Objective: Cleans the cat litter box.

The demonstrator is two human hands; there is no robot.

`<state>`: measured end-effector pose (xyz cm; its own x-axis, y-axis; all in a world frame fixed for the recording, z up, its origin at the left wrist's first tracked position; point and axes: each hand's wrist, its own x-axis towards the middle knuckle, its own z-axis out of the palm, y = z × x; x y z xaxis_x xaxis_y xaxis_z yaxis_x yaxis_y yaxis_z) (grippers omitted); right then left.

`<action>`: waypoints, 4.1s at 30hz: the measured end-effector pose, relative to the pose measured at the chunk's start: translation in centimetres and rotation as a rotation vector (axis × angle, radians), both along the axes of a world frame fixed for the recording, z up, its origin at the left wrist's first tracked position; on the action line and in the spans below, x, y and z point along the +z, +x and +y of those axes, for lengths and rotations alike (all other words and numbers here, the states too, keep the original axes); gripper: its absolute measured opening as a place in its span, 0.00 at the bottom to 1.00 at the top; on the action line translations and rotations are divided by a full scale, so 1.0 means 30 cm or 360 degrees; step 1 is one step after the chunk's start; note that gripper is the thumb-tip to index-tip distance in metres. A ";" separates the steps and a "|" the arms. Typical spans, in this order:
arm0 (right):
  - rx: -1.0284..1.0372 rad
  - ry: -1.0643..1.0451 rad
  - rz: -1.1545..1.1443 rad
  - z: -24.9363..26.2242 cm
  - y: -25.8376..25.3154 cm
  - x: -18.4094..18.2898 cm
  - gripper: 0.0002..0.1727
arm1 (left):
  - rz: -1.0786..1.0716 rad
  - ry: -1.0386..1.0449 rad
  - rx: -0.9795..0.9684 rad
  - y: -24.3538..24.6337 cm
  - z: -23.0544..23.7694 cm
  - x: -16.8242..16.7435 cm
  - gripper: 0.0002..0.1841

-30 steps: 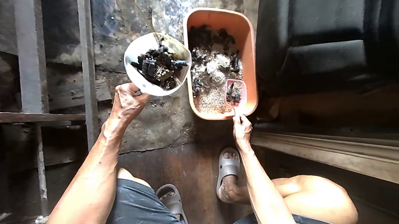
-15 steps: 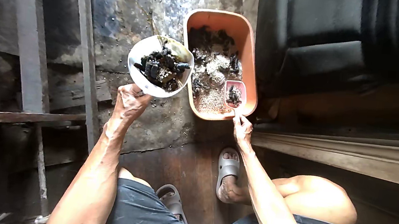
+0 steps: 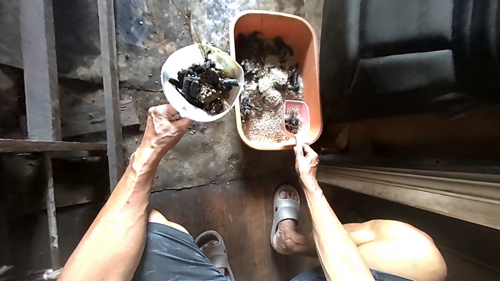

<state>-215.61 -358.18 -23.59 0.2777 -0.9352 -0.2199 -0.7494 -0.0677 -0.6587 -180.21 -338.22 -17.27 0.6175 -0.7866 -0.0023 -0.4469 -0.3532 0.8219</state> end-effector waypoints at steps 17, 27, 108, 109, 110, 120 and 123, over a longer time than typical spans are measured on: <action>0.0035 0.0009 0.0034 -0.007 -0.008 0.016 0.18 | 0.0005 0.0054 0.0007 -0.006 -0.005 0.008 0.09; 0.0034 0.0045 0.0081 -0.039 0.001 0.009 0.16 | -0.0034 -0.0026 -0.0013 -0.017 -0.005 0.020 0.08; 0.0932 0.0087 0.1211 -0.366 0.341 0.138 0.20 | -0.0119 0.0352 0.0309 0.011 0.070 0.068 0.15; 0.0944 0.0082 0.1233 -0.371 0.347 0.145 0.20 | -0.0120 0.0350 0.0308 0.010 0.072 0.069 0.15; 0.0962 0.0075 0.1258 -0.376 0.354 0.152 0.20 | -0.0122 0.0345 0.0306 0.011 0.075 0.069 0.15; 0.1114 0.0047 0.1071 -0.387 0.407 0.141 0.18 | -0.0157 0.0380 0.0325 0.007 0.084 0.077 0.15; 0.1169 0.0027 0.1013 -0.383 0.399 0.121 0.16 | -0.0169 0.0375 0.0303 0.000 0.078 0.083 0.14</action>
